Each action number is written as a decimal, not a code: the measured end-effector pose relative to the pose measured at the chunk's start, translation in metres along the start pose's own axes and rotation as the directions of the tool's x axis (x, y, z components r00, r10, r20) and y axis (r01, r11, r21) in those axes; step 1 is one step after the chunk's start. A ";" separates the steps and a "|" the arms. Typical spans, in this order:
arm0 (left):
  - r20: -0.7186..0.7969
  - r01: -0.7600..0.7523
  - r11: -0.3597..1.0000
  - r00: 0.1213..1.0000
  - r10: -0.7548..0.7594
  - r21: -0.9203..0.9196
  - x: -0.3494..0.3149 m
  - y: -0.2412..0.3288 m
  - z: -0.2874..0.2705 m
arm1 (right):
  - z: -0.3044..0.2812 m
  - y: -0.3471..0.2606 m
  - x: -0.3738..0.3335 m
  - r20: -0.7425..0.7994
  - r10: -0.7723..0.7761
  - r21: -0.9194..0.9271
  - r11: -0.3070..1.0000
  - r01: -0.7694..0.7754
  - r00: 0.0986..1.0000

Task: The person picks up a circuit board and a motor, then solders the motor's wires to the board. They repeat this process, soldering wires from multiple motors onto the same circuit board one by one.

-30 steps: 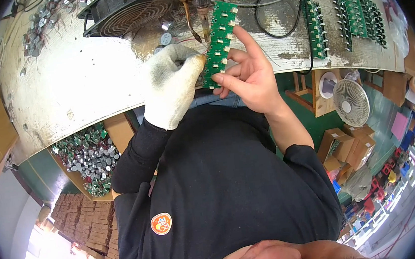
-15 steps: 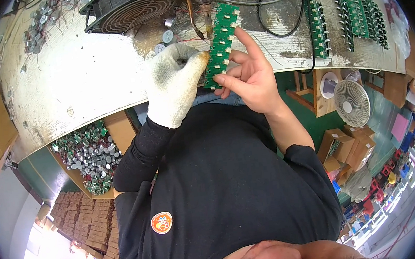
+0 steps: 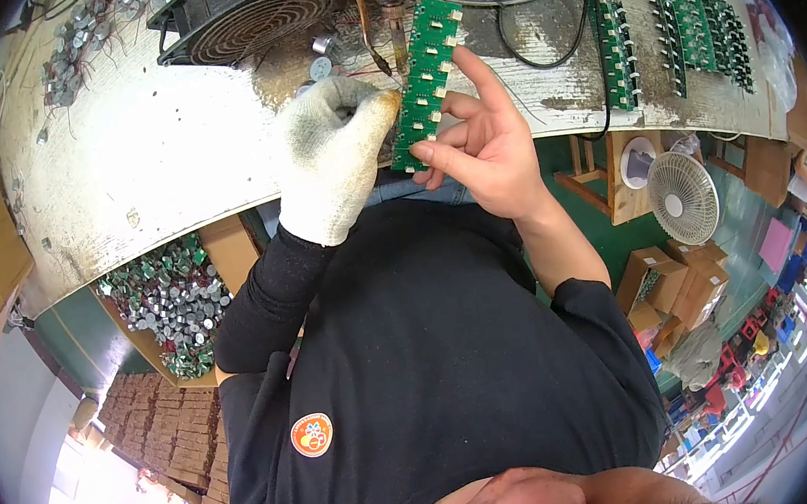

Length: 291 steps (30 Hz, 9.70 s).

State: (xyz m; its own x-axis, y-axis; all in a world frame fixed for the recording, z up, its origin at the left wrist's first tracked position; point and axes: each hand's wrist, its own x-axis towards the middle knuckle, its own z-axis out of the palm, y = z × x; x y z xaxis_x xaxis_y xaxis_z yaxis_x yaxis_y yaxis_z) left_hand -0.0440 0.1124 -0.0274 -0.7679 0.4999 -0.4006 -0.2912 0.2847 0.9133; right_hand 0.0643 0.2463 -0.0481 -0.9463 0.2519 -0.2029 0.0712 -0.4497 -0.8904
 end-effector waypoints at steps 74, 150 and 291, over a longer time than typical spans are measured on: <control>-0.187 -0.097 0.971 0.981 0.056 -0.217 -0.009 -0.013 -0.100 | -0.002 0.011 0.001 -0.096 0.042 -0.031 0.998 -0.045 0.995; 0.025 0.011 0.999 1.000 -0.010 -0.033 0.004 0.003 -0.002 | -0.001 0.003 0.011 -0.058 0.001 0.065 0.998 0.003 0.998; -0.022 0.042 0.953 0.998 -0.051 -0.301 -0.001 -0.007 0.005 | -0.006 -0.008 0.026 -0.074 -0.076 0.063 0.995 0.081 0.994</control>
State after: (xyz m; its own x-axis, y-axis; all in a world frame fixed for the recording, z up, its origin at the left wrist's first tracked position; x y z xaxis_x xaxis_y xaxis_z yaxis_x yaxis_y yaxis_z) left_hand -0.0381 0.1139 -0.0333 -0.7644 0.4662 -0.4454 -0.4817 0.0463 0.8751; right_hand 0.0408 0.2618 -0.0483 -0.9228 0.3485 -0.1642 -0.0257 -0.4810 -0.8764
